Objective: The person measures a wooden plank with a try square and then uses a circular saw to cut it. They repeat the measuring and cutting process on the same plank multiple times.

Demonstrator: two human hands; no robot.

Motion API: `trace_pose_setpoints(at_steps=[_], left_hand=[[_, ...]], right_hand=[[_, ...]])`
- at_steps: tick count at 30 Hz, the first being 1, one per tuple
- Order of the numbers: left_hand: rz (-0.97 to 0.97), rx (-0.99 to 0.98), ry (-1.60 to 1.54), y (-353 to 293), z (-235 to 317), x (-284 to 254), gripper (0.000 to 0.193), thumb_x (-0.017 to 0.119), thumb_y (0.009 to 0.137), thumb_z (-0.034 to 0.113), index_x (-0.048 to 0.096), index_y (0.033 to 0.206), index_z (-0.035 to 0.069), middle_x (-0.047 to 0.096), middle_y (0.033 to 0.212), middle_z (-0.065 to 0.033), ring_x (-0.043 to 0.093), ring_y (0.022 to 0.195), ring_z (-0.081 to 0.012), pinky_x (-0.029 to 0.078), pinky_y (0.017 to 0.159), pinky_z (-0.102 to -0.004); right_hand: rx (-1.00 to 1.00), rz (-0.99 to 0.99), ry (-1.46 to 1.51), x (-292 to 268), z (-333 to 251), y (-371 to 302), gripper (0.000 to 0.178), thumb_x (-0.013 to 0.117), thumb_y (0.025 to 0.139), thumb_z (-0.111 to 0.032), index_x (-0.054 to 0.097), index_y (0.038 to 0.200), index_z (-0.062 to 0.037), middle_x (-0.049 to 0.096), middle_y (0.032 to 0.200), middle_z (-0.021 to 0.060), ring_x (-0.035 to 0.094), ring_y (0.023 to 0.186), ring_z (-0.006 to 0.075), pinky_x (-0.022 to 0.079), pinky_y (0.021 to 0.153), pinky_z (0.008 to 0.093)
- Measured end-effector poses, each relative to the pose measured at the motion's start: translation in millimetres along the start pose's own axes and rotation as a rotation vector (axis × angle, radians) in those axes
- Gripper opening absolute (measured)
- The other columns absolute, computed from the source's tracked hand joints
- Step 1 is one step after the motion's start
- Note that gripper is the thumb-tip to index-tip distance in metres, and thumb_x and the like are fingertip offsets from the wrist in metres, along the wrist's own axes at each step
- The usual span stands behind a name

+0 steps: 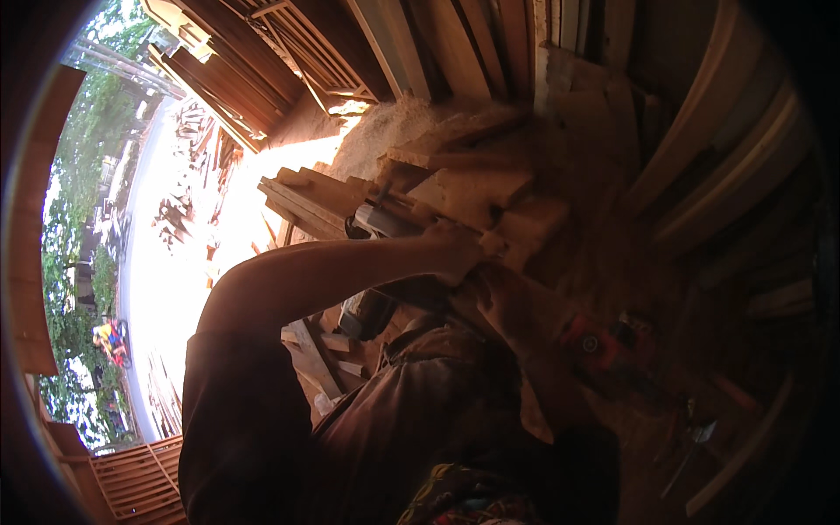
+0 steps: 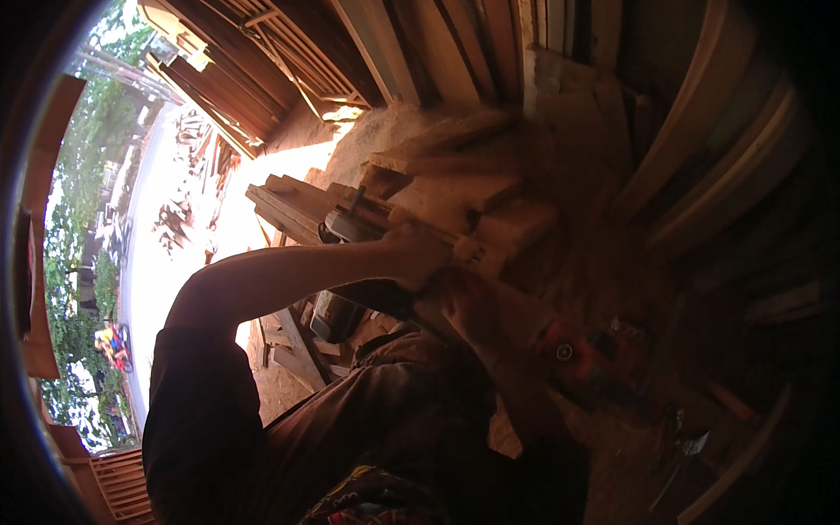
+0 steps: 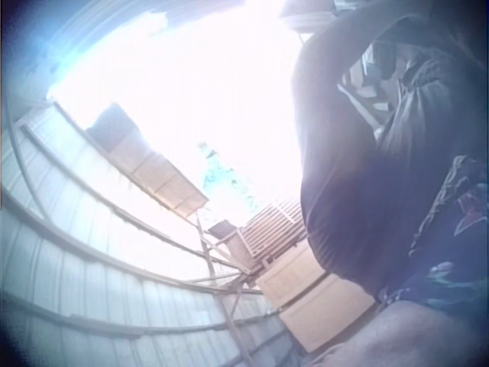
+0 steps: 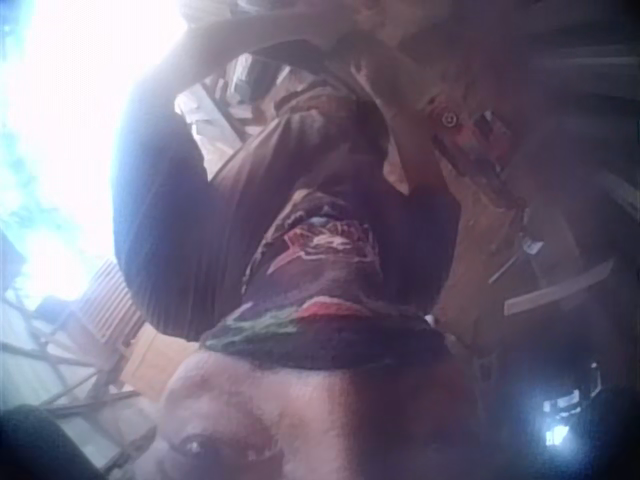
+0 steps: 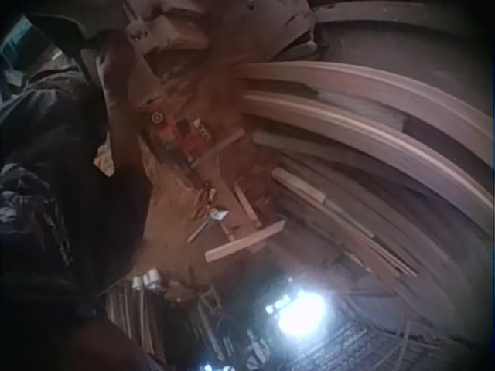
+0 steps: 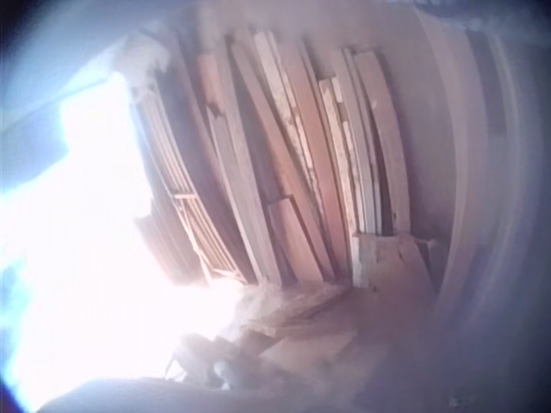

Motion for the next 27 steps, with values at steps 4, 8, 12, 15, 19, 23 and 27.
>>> trace_pose_setpoints(at_steps=[4,8,12,15,19,23,27], left_hand=[[-0.150,-0.056,0.039,13,12,-12,0.053,0.080,0.080,0.018,0.075,0.134,0.015,0.072,0.131,-0.0212,0.070,0.127,-0.0421,0.059,0.101,-0.0499],[0.103,-0.039,-0.090,13,-14,26,0.041,0.079,0.081,0.019,0.079,0.122,0.012,0.076,0.120,-0.0196,0.072,0.121,-0.0398,0.061,0.095,-0.0495],[0.232,0.075,-0.018,16,-25,37,0.037,0.081,0.078,0.018,0.080,0.115,0.013,0.078,0.112,-0.0163,0.076,0.113,-0.0400,0.063,0.089,-0.0494],[0.241,0.109,0.011,3,-14,18,0.038,0.083,0.077,0.017,0.079,0.116,0.015,0.079,0.112,-0.0158,0.076,0.113,-0.0395,0.064,0.089,-0.0497],[0.294,0.220,0.076,-42,-2,-36,0.046,0.086,0.076,0.019,0.076,0.121,0.016,0.077,0.116,-0.0119,0.074,0.115,-0.0359,0.059,0.097,-0.0495],[0.634,0.172,0.211,-45,-34,4,0.060,0.088,0.074,0.024,0.070,0.130,0.014,0.069,0.128,-0.0082,0.064,0.127,-0.0303,0.047,0.110,-0.0483],[0.790,0.178,0.053,-79,-49,4,0.071,0.088,0.074,0.028,0.064,0.138,0.012,0.062,0.140,-0.0092,0.055,0.138,-0.0306,0.041,0.116,-0.0490]], right_hand=[[0.172,0.083,0.029,16,5,-15,0.032,0.076,0.092,-0.008,0.070,0.122,-0.0023,0.073,0.115,0.0217,0.071,0.107,0.0429,0.058,0.098,0.0491],[0.187,0.075,0.027,11,-7,-1,0.031,0.076,0.094,-0.010,0.070,0.123,-0.0022,0.073,0.115,0.0213,0.071,0.108,0.0432,0.057,0.099,0.0496],[0.090,0.160,0.147,-31,-41,18,0.034,0.078,0.095,-0.015,0.071,0.125,-0.0025,0.073,0.115,0.0189,0.070,0.111,0.0395,0.056,0.100,0.0487],[-0.081,-0.059,0.130,-51,-92,29,0.037,0.082,0.093,-0.012,0.069,0.127,-0.0040,0.070,0.118,0.0207,0.070,0.113,0.0393,0.058,0.095,0.0478],[-0.047,-0.103,-0.012,-50,-116,39,0.047,0.083,0.092,-0.016,0.066,0.134,-0.0036,0.067,0.125,0.0213,0.069,0.115,0.0420,0.058,0.093,0.0487],[-0.119,-0.214,-0.041,-48,-145,59,0.056,0.085,0.092,-0.021,0.062,0.140,-0.0031,0.064,0.131,0.0224,0.066,0.119,0.0441,0.057,0.096,0.0502],[-0.171,-0.282,-0.136,-40,-169,81,0.063,0.084,0.092,-0.026,0.059,0.145,-0.0028,0.066,0.133,0.0241,0.064,0.125,0.0449,0.054,0.102,0.0529]])
Point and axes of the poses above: each hand's wrist, its own y-axis towards the middle knuckle, its own x-axis out of the palm, z = x × y, the point moved 1 cm from there along y, towards the middle knuckle
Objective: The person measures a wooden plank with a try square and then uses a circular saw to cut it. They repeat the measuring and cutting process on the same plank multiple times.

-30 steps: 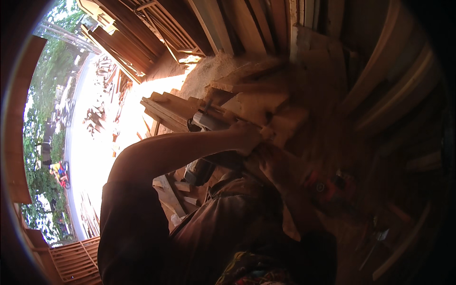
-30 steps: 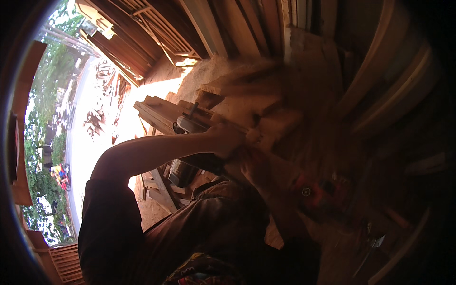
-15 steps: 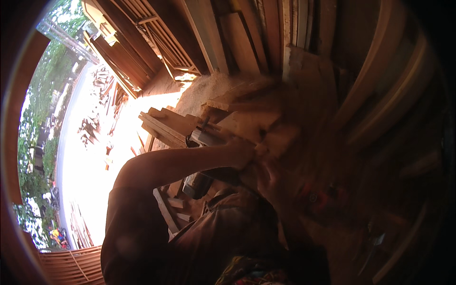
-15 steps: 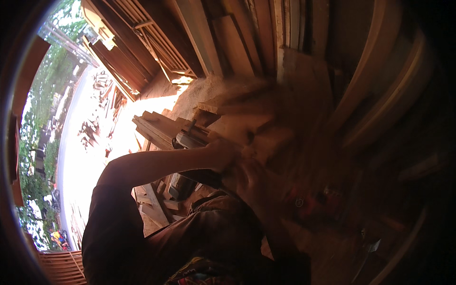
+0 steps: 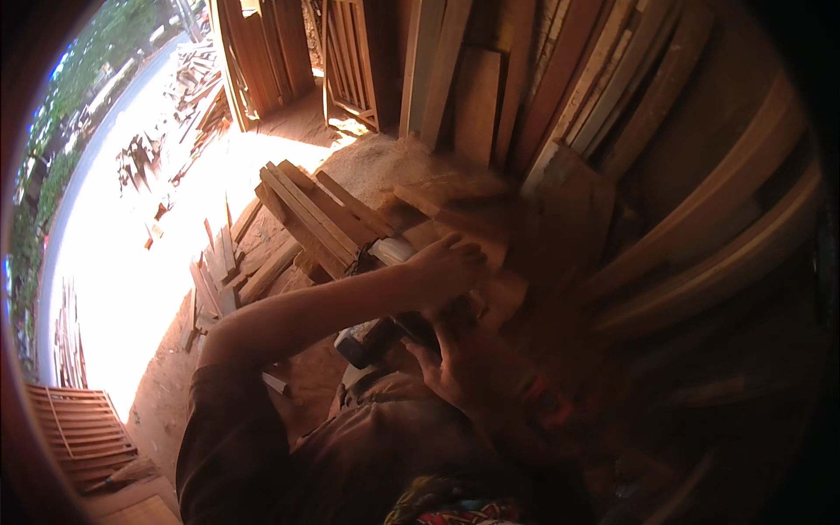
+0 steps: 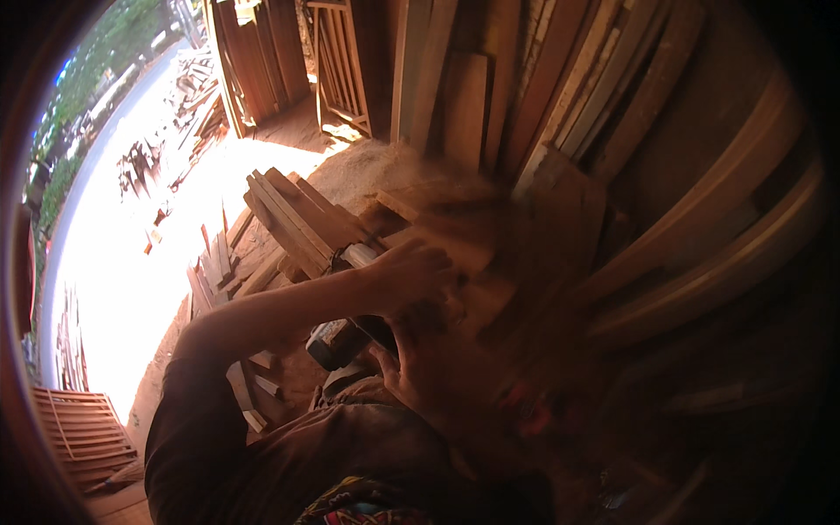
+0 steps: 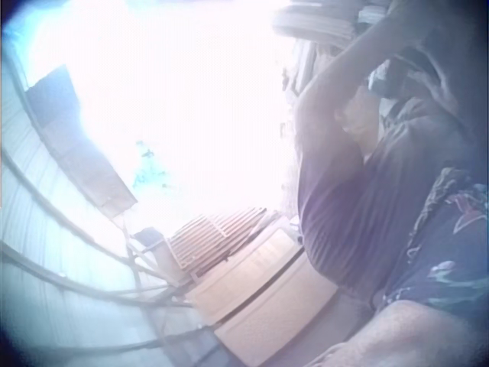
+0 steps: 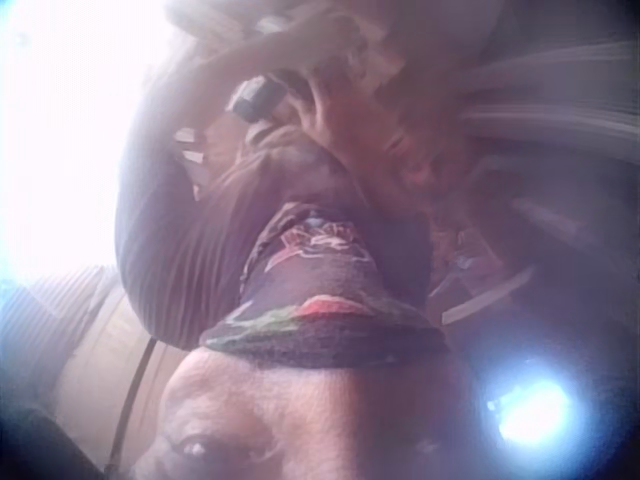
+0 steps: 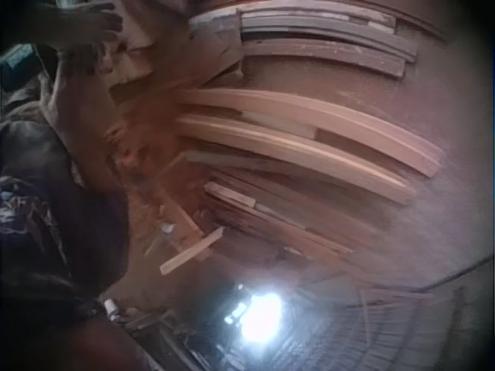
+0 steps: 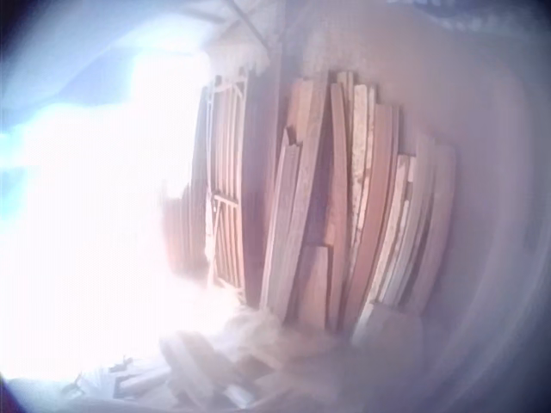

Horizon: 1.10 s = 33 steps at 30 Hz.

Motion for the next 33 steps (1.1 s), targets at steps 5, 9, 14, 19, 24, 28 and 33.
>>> trace_pose_setpoints(at_steps=[5,9,14,19,24,28,33], left_hand=[[0.381,-0.285,-0.302,-64,-1,-30,0.076,0.087,0.082,0.028,0.056,0.149,0.008,0.058,0.152,-0.0134,0.050,0.147,-0.0354,0.040,0.120,-0.0526],[0.516,-0.498,-0.662,-117,3,-19,0.065,0.083,0.092,0.022,0.055,0.149,0.008,0.061,0.149,-0.0157,0.057,0.142,-0.0355,0.048,0.115,-0.0520],[0.897,-0.695,-0.957,-173,10,39,0.057,0.078,0.095,0.006,0.055,0.148,0.007,0.076,0.121,-0.0092,0.077,0.104,-0.0223,0.062,0.092,-0.0379],[0.949,-0.852,-1.062,-193,39,56,0.059,0.077,0.095,0.000,0.054,0.148,0.008,0.073,0.121,-0.0085,0.074,0.102,-0.0163,0.060,0.086,-0.0324],[1.120,-0.959,-0.986,-219,73,59,0.055,0.075,0.098,0.000,0.054,0.148,0.008,0.073,0.120,-0.0071,0.071,0.102,-0.0143,0.057,0.086,-0.0309],[1.165,-1.097,-1.040,-212,132,65,0.051,0.074,0.099,0.000,0.055,0.147,0.007,0.073,0.118,-0.0061,0.070,0.104,-0.0137,0.056,0.089,-0.0310],[1.106,-0.877,-1.039,-151,170,25,0.045,0.074,0.099,0.000,0.059,0.142,0.003,0.074,0.116,-0.0080,0.072,0.103,-0.0161,0.058,0.090,-0.0329]], right_hand=[[0.236,-0.220,0.187,28,10,18,0.059,0.085,0.093,-0.035,0.066,0.139,-0.0036,0.072,0.128,0.0247,0.068,0.125,0.0423,0.053,0.108,0.0504],[0.312,-0.207,0.113,50,37,7,0.044,0.086,0.095,-0.034,0.072,0.126,-0.0050,0.075,0.121,0.0185,0.072,0.115,0.0335,0.055,0.101,0.0428],[0.516,-0.479,0.513,41,36,27,0.041,0.090,0.092,-0.026,0.075,0.124,-0.0053,0.077,0.114,0.0089,0.071,0.107,0.0183,0.056,0.094,0.0355],[0.489,-0.353,0.572,40,25,26,0.034,0.089,0.093,-0.020,0.076,0.119,-0.0039,0.078,0.107,0.0045,0.071,0.099,0.0132,0.057,0.089,0.0323],[0.564,-0.208,0.445,29,17,1,0.025,0.089,0.091,-0.014,0.078,0.110,-0.0018,0.078,0.101,0.0038,0.070,0.095,0.0108,0.056,0.085,0.0309],[0.611,-0.153,0.508,-3,13,-47,0.027,0.088,0.091,-0.019,0.078,0.108,0.0000,0.079,0.095,0.0068,0.072,0.090,0.0142,0.057,0.083,0.0326],[0.619,-0.115,0.474,-47,-5,-82,0.025,0.089,0.090,-0.016,0.078,0.106,0.0010,0.078,0.090,0.0047,0.068,0.083,0.0101,0.055,0.078,0.0292]])
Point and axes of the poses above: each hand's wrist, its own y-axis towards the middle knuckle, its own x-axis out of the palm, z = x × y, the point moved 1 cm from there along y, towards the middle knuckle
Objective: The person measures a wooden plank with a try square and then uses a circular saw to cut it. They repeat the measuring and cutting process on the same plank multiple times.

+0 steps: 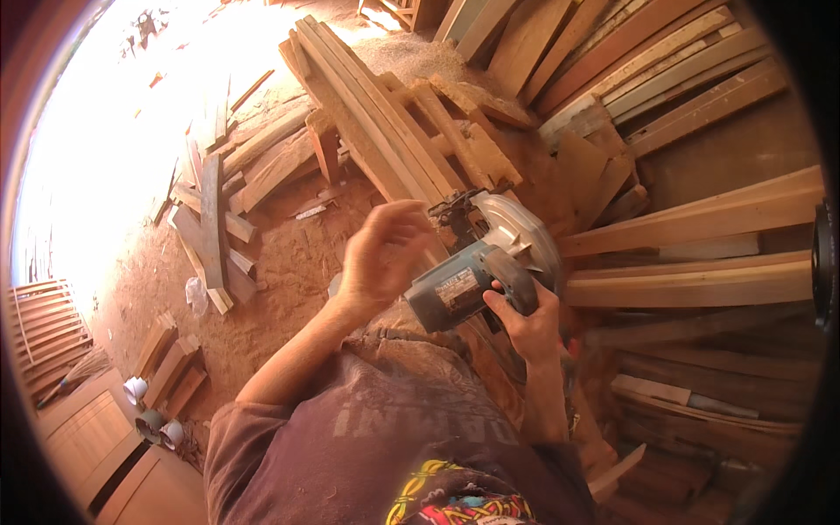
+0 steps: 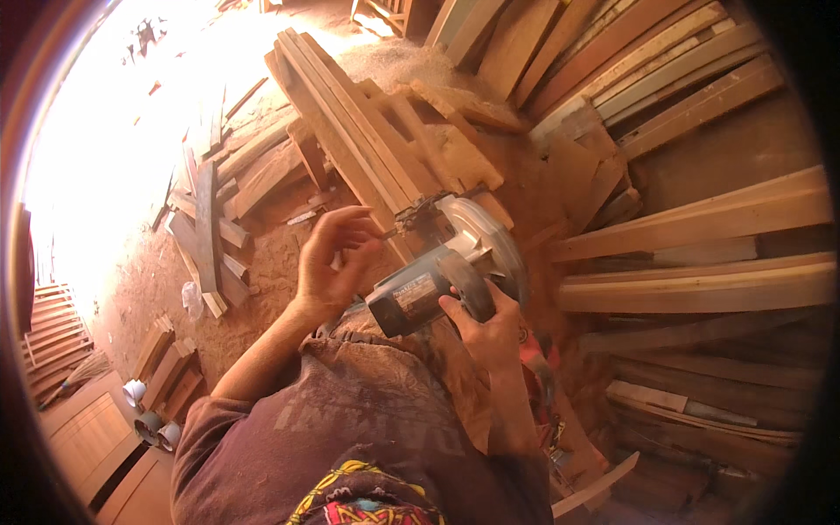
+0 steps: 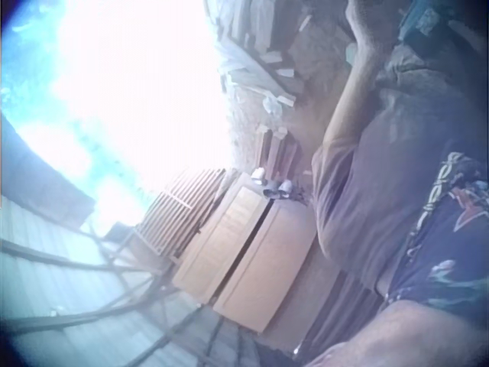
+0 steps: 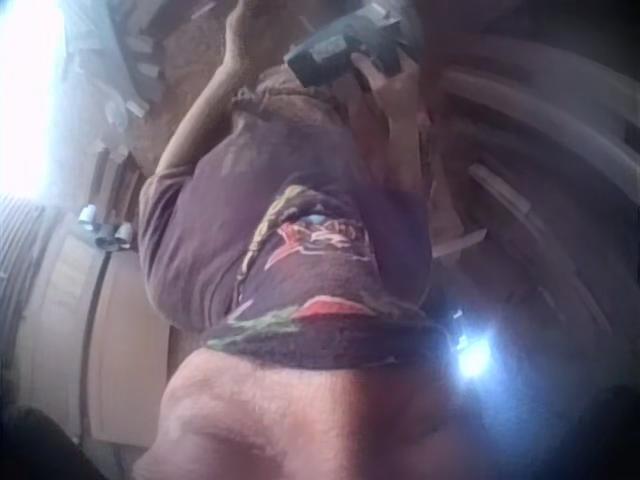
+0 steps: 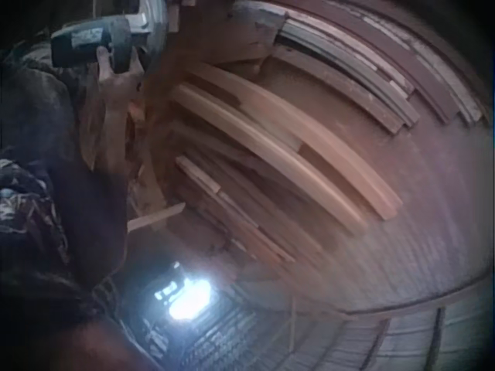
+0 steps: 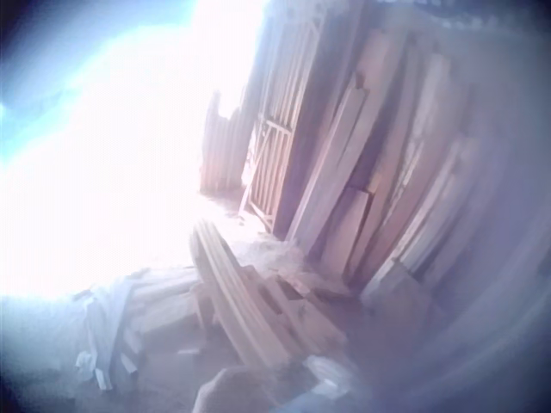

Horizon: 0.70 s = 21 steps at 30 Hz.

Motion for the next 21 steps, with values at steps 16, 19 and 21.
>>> trace_pose_setpoints(at_steps=[16,19,21], left_hand=[[-1.144,0.553,0.436,40,53,209,0.045,0.080,0.088,0.025,0.066,0.127,0.006,0.070,0.124,-0.0158,0.069,0.117,-0.0362,0.051,0.105,-0.0525],[-1.407,0.510,0.650,44,42,237,0.039,0.080,0.086,0.027,0.075,0.118,0.006,0.075,0.116,-0.0147,0.072,0.114,-0.0356,0.053,0.104,-0.0516],[-1.564,0.534,0.741,43,35,250,0.035,0.082,0.083,0.029,0.081,0.110,0.007,0.079,0.110,-0.0136,0.075,0.111,-0.0354,0.056,0.101,-0.0508]], right_hand=[[-0.896,0.012,-1.051,-10,67,-48,0.039,0.089,0.090,-0.017,0.076,0.125,-0.0064,0.076,0.113,0.0123,0.073,0.101,0.0332,0.056,0.096,0.0512],[-0.368,-0.117,-0.345,-7,48,-37,0.042,0.092,0.089,-0.019,0.074,0.125,-0.0060,0.075,0.118,0.0130,0.073,0.104,0.0290,0.055,0.097,0.0460],[-0.104,-0.173,0.007,-3,38,-32,0.042,0.093,0.089,-0.020,0.073,0.123,-0.0051,0.075,0.118,0.0128,0.072,0.106,0.0264,0.055,0.097,0.0427]])
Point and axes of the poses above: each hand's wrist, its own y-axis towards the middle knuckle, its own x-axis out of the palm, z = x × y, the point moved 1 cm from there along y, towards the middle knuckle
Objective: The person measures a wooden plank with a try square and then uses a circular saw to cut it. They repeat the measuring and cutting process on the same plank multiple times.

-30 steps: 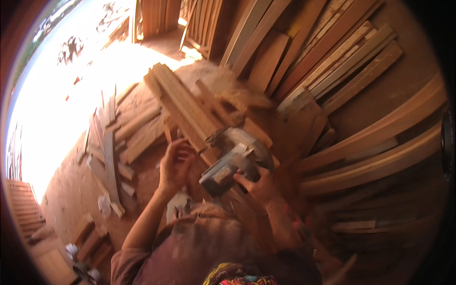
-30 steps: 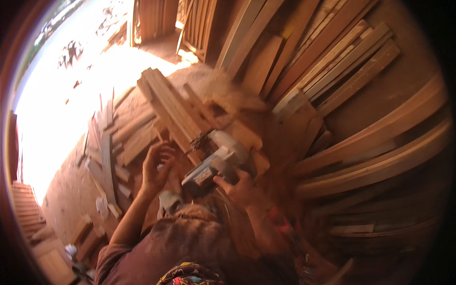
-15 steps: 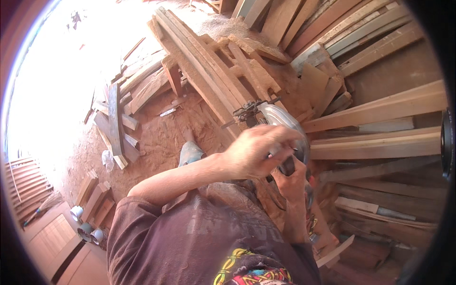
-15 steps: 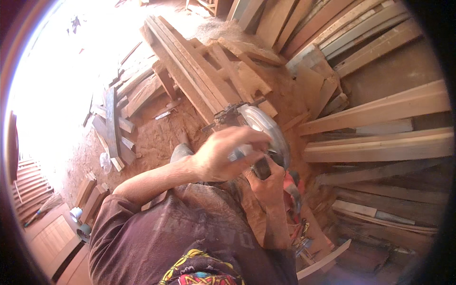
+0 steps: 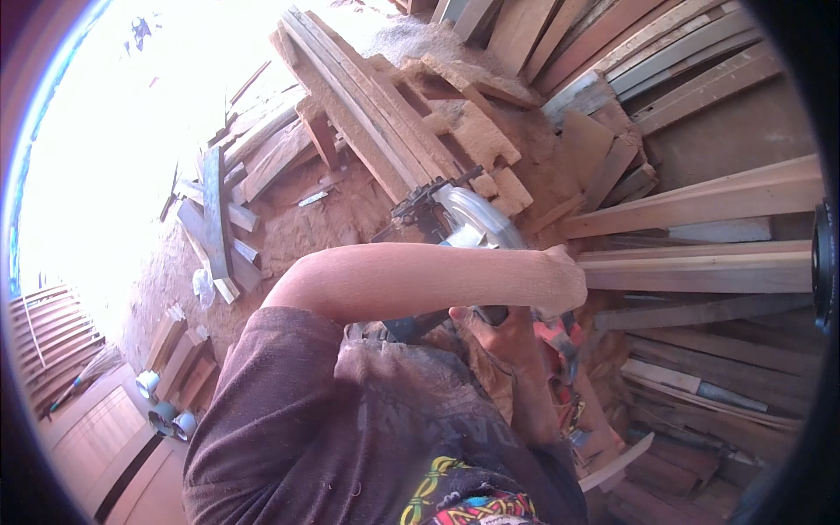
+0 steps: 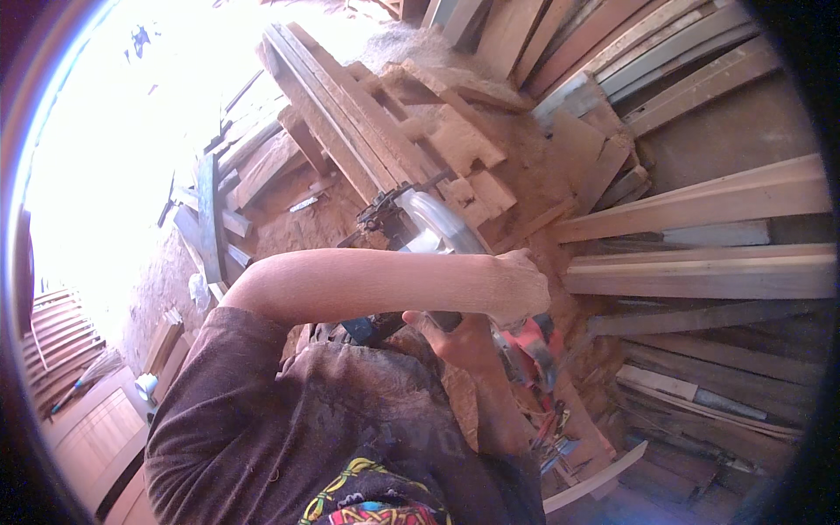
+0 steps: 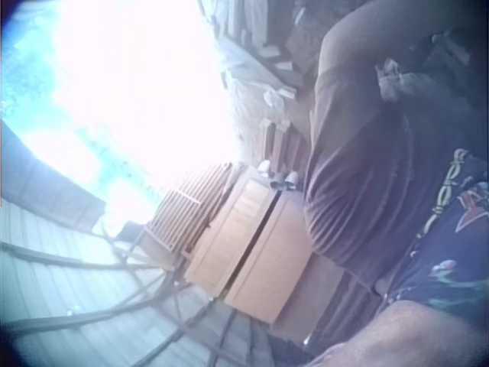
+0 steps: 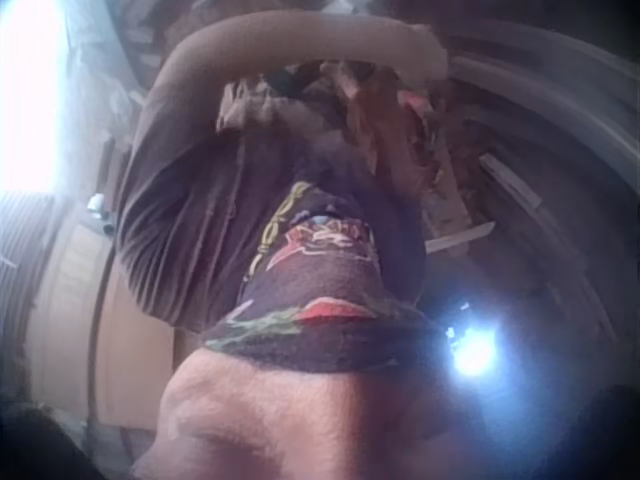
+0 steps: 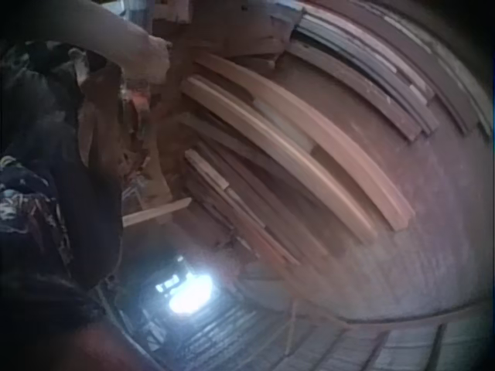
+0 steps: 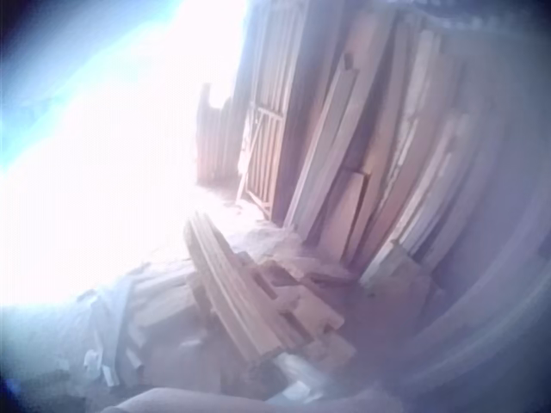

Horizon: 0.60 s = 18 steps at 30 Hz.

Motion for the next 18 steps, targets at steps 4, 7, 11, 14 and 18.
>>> trace_pose_setpoints(at_steps=[4,7,11,14,18], left_hand=[[-0.116,-0.052,0.016,29,-12,30,0.030,0.083,0.080,0.027,0.085,0.104,0.009,0.082,0.105,-0.0124,0.078,0.107,-0.0344,0.062,0.090,-0.0489],[-0.065,-0.082,0.062,52,-34,80,0.030,0.082,0.081,0.024,0.085,0.107,0.009,0.082,0.108,-0.0128,0.079,0.108,-0.0338,0.064,0.086,-0.0477],[0.019,-0.130,-0.053,23,-24,36,0.024,0.080,0.084,0.026,0.082,0.099,0.007,0.081,0.104,-0.0146,0.078,0.102,-0.0333,0.061,0.082,-0.0457],[0.208,-0.208,-0.140,-26,-25,1,0.023,0.079,0.083,0.025,0.079,0.096,0.005,0.080,0.101,-0.0162,0.078,0.099,-0.0338,0.058,0.081,-0.0463],[0.559,-0.303,-0.328,-65,-46,12,0.036,0.074,0.084,0.017,0.070,0.117,0.005,0.078,0.099,-0.0170,0.075,0.093,-0.0415,0.059,0.083,-0.0481]], right_hand=[[-0.009,-0.030,0.036,-3,8,0,0.047,0.093,0.088,-0.022,0.071,0.126,-0.0047,0.074,0.116,0.0121,0.072,0.108,0.0272,0.055,0.096,0.0416],[-0.022,-0.086,0.008,-2,8,3,0.051,0.093,0.088,-0.023,0.069,0.129,-0.0050,0.074,0.115,0.0123,0.072,0.107,0.0288,0.055,0.097,0.0430],[0.081,-0.107,0.060,-3,12,3,0.034,0.092,0.090,-0.017,0.073,0.115,-0.0045,0.074,0.104,0.0038,0.069,0.094,0.0147,0.055,0.086,0.0337],[0.027,-0.144,0.055,-4,11,10,0.029,0.091,0.091,-0.017,0.072,0.109,-0.0042,0.071,0.092,0.0021,0.066,0.084,0.0108,0.053,0.077,0.0311],[0.059,-0.187,0.006,-5,3,15,0.026,0.090,0.091,-0.018,0.070,0.101,-0.0049,0.067,0.083,0.0003,0.061,0.075,0.0089,0.050,0.071,0.0291]])
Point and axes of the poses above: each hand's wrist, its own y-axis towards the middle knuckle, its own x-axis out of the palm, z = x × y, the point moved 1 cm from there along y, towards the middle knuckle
